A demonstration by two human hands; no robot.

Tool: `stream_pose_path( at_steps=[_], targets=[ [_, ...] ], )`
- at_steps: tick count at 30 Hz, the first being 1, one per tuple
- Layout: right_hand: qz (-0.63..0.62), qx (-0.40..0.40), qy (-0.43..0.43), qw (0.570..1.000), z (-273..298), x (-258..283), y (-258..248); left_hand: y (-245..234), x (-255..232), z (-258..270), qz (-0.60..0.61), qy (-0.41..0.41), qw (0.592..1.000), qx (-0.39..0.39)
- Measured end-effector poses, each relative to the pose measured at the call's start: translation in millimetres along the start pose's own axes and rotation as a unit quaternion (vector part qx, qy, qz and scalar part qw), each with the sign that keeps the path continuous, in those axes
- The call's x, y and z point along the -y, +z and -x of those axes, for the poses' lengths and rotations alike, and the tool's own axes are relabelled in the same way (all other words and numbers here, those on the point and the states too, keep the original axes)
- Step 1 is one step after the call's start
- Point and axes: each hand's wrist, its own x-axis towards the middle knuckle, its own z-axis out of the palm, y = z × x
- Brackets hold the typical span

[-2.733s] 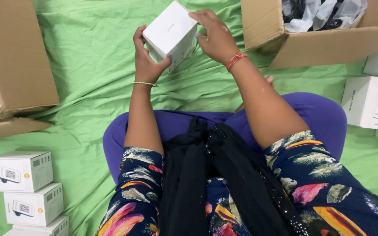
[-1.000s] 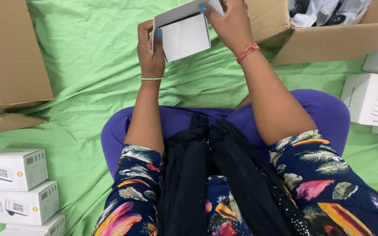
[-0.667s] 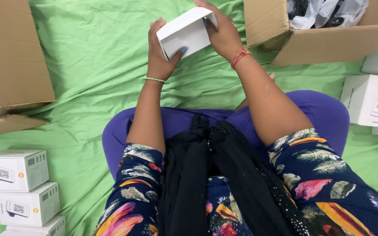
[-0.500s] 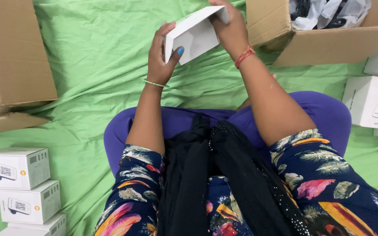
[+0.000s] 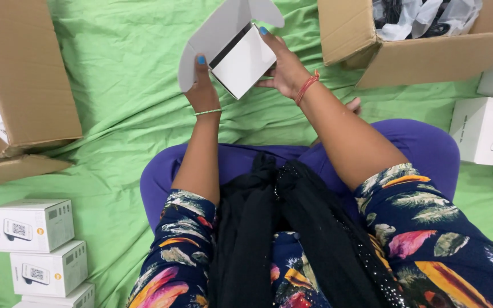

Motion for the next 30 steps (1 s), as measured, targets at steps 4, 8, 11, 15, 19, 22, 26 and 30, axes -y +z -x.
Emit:
stream_pose_path(
  at_steps=[4,8,11,15,19,22,26,30],
  targets=[
    [0.007,-0.017,-0.008,1.0,-10.2,-14.0,-2.1,5.4,-8.2,1.6,-0.063,0.062,0.992,0.089],
    [0.03,-0.064,-0.008,0.997,0.5,-3.9,3.8,12.1,-23.7,4.1,-0.045,-0.076,0.99,0.112],
    [-0.002,-0.061,-0.019,0.998,7.3,10.5,8.5,10.4,-23.7,1.4,-0.051,-0.056,0.988,0.133],
    [-0.033,-0.037,-0.024,0.998,-19.2,-11.2,-17.4,8.4,-33.8,-0.2,-0.062,-0.07,0.986,0.14],
    [-0.062,0.019,-0.05,0.997,-35.9,-31.6,-39.4,11.1,-24.5,0.9,-0.057,-0.048,0.986,0.152],
    [-0.039,0.009,-0.04,0.998,-35.9,-37.4,-46.2,10.4,-18.6,1.8,-0.105,-0.139,0.977,0.12],
    [0.094,-0.017,-0.056,0.994,-53.8,-44.4,-58.6,9.7,-42.0,-2.8,-0.122,-0.028,0.984,0.124],
    [0.299,-0.08,-0.108,0.945,-41.2,-37.4,-49.5,11.4,-40.8,-6.8,-0.075,-0.061,0.992,0.079]
  ],
)
